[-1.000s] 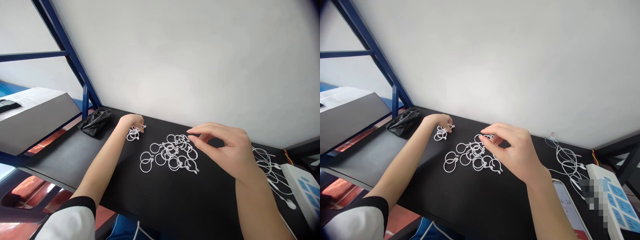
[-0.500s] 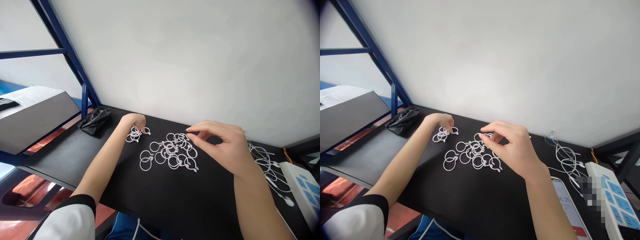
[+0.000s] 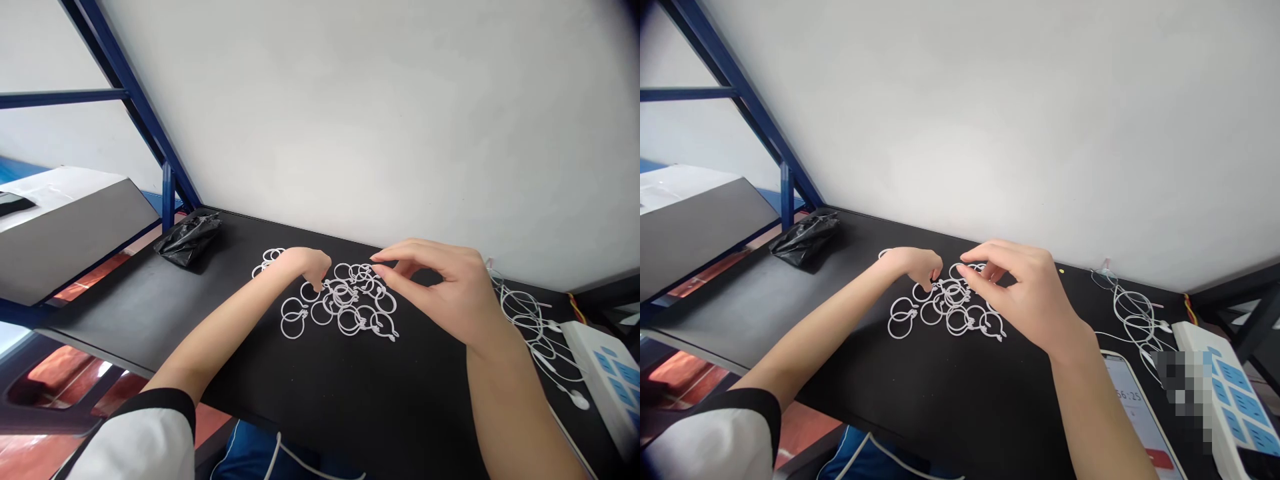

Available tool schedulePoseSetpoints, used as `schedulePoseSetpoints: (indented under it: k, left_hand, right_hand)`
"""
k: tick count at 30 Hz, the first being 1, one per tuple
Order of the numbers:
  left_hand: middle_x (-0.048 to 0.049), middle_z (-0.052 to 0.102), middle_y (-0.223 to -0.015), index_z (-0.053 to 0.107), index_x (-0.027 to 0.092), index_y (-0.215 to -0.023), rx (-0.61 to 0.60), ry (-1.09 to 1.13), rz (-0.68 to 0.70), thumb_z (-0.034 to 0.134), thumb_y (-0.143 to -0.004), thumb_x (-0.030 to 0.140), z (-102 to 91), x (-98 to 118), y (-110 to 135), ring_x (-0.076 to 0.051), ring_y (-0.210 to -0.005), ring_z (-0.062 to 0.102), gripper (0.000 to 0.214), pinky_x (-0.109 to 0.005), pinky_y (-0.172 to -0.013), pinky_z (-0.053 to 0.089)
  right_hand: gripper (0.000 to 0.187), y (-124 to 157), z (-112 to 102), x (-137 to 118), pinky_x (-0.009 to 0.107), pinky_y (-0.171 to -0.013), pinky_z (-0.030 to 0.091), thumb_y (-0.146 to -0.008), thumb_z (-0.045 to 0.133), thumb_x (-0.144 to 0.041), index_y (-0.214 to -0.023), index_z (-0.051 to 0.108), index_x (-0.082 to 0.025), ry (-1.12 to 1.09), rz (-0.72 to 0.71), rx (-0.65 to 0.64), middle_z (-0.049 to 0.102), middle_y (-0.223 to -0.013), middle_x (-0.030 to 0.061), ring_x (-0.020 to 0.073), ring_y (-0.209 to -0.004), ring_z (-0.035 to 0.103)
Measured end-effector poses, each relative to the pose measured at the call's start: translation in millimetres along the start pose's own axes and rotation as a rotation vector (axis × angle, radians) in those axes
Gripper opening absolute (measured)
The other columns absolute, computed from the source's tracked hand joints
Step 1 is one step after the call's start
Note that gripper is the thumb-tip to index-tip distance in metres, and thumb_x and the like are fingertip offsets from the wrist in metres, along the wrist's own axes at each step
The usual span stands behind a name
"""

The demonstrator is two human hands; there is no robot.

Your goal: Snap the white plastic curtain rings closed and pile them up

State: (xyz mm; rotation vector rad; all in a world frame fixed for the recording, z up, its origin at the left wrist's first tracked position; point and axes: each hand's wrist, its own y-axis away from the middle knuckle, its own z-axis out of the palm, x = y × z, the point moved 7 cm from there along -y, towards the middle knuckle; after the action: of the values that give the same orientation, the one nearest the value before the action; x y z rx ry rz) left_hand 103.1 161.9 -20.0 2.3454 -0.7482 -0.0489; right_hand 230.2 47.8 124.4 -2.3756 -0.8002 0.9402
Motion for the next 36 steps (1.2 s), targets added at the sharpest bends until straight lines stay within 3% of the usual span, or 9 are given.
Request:
schedulePoseSetpoints:
  k: [6, 11, 15, 17, 20, 30, 36]
  left_hand:
    - [-0.0189, 0.071, -0.113, 0.074, 0.013, -0.103, 0.041, 0.006, 0.004, 0.072, -0.07, 0.021, -0.2, 0, -4, -0.035, -0.09, 0.07, 0.035, -0.045, -0.076, 0.057]
    - [-0.0126, 0.075, -0.101, 0.074, 0.013, -0.093, 0.182, 0.109, 0.153, 0.068, -0.075, 0.017, -20.8, -6, 12, -0.027, -0.087, 0.07, 0.019, -0.036, -0.077, 0.056]
    - [-0.0047, 0.074, -0.104, 0.07, 0.016, -0.104, 0.349, 0.289, 0.45, 0.061, -0.09, 0.024, -45.4, 14, 47, -0.014, -0.096, 0.069, 0.019, -0.023, -0.086, 0.053]
    - [-0.0077, 0.074, -0.102, 0.07, 0.012, -0.105, 0.427, 0.557, 0.798, 0.064, -0.09, 0.024, -59.3, 32, 74, -0.014, -0.09, 0.069, 0.02, -0.025, -0.084, 0.055]
    - [-0.0078, 0.074, -0.096, 0.071, 0.011, -0.1, 0.493, 0.738, 1.009, 0.066, -0.089, 0.02, -67.8, 41, 96, -0.012, -0.085, 0.069, 0.015, -0.026, -0.082, 0.056]
    - [-0.0054, 0.072, -0.088, 0.072, 0.013, -0.088, 0.709, 0.805, 1.079, 0.073, -0.084, 0.016, -74.2, 45, 114, -0.011, -0.083, 0.069, 0.005, -0.025, -0.08, 0.057]
    - [-0.0048, 0.07, -0.088, 0.072, 0.013, -0.087, 0.767, 0.784, 1.101, 0.073, -0.083, 0.012, -75.8, 46, 120, -0.01, -0.084, 0.067, 0.004, -0.025, -0.081, 0.057]
  right_hand:
    - [0.008, 0, -1, -1, 0.027, -0.06, 0.057, -0.086, 0.069, -0.018, -0.09, 0.071, -0.025, -0.002, -0.007, 0.004, 0.075, -0.087, -0.0009, 0.0109, -0.059, 0.065]
    - [0.006, -1, 0, 4, 0.024, -0.061, 0.057, -0.086, 0.07, -0.02, -0.09, 0.071, -0.024, -0.01, 0.026, -0.014, 0.075, -0.085, -0.0016, 0.0099, -0.06, 0.064]
    - [0.003, -1, 7, 9, 0.022, -0.056, 0.055, -0.086, 0.071, -0.021, -0.088, 0.072, -0.023, -0.005, 0.07, -0.091, 0.073, -0.077, -0.003, 0.0091, -0.056, 0.063]
    - [0.005, -2, 8, 8, 0.023, -0.057, 0.056, -0.086, 0.071, -0.021, -0.09, 0.072, -0.023, -0.033, 0.072, -0.09, 0.075, -0.08, -0.0023, 0.0096, -0.057, 0.064]
    - [0.007, -2, 4, 4, 0.025, -0.061, 0.059, -0.086, 0.07, -0.021, -0.093, 0.072, -0.023, -0.086, 0.04, -0.029, 0.077, -0.087, -0.0007, 0.011, -0.061, 0.068]
    - [0.009, 3, -6, -7, 0.028, -0.056, 0.06, -0.088, 0.07, -0.021, -0.092, 0.071, -0.028, -0.062, -0.048, 0.116, 0.076, -0.08, -0.0025, 0.0139, -0.061, 0.07]
    - [0.012, 4, -7, -8, 0.028, -0.058, 0.06, -0.086, 0.07, -0.017, -0.091, 0.071, -0.028, -0.076, -0.06, 0.143, 0.076, -0.079, -0.0025, 0.0143, -0.063, 0.071]
